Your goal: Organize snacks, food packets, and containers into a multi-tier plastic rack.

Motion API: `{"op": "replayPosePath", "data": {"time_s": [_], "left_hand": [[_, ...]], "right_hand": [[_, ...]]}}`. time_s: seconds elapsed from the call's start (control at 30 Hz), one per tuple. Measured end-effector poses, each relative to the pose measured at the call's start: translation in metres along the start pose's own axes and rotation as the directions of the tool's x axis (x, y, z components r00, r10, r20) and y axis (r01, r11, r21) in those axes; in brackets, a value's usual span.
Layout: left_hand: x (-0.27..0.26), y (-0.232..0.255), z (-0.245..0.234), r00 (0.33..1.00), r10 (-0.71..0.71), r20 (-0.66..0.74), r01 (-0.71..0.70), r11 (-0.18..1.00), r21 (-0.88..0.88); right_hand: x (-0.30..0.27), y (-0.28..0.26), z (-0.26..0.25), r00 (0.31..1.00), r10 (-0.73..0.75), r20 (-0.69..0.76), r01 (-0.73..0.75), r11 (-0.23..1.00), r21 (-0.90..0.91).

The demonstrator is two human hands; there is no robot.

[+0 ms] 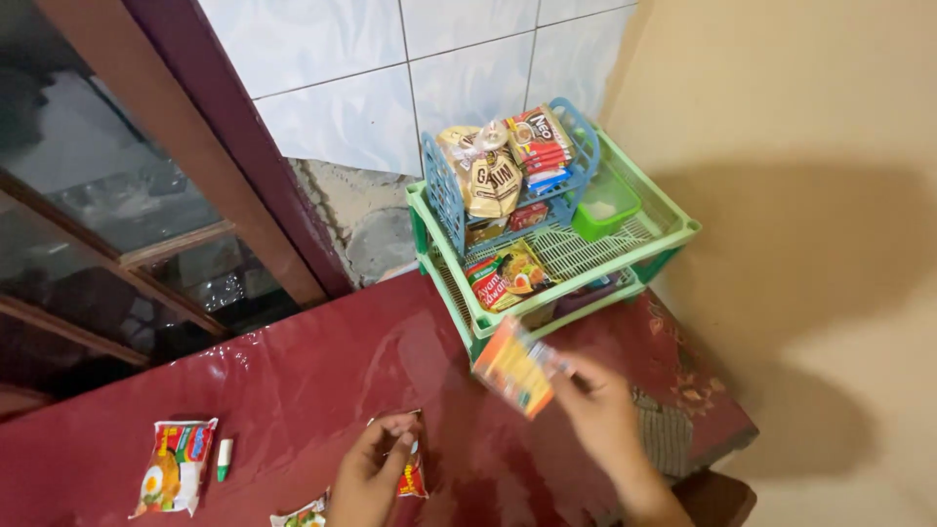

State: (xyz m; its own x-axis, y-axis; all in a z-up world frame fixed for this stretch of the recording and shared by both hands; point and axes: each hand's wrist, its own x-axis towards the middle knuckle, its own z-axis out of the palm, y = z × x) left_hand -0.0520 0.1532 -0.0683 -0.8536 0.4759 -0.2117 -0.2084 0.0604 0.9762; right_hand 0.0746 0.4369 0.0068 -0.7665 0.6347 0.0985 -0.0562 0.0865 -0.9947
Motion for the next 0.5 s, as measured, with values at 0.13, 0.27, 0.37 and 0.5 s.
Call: {"op": "replayPosePath", "data": {"time_s": [0.13,0.27,0.37,0.5], "left_hand": [[0.007,0.037,0.032,0.992,0.09,0.091,-0.105,0.978,0.178],[0.015,0.089,0.069,0.984,0.014,0.176,-0.066,0.954,0.294],[0.021,0.105,0.08,0.977,-0.005,0.213,-0.052,0.963,0.263],[0.027,0.124,0.089,0.971,-0.066,0.229,-0.02,0.935,0.354]], "right_hand": [[0.037,-0.022,-0.012,0.993,-0.049,-0.107,0.052,0.998,0.025],[0.062,-0.035,-0.032,0.98,-0.082,-0.182,0.078,0.996,-0.032],[0.087,-0.037,-0.048,0.975,-0.139,-0.175,0.131,0.99,-0.059],[0.135,-0.043,-0.05,0.935,-0.353,0.004,0.35,0.924,-0.157]]}}
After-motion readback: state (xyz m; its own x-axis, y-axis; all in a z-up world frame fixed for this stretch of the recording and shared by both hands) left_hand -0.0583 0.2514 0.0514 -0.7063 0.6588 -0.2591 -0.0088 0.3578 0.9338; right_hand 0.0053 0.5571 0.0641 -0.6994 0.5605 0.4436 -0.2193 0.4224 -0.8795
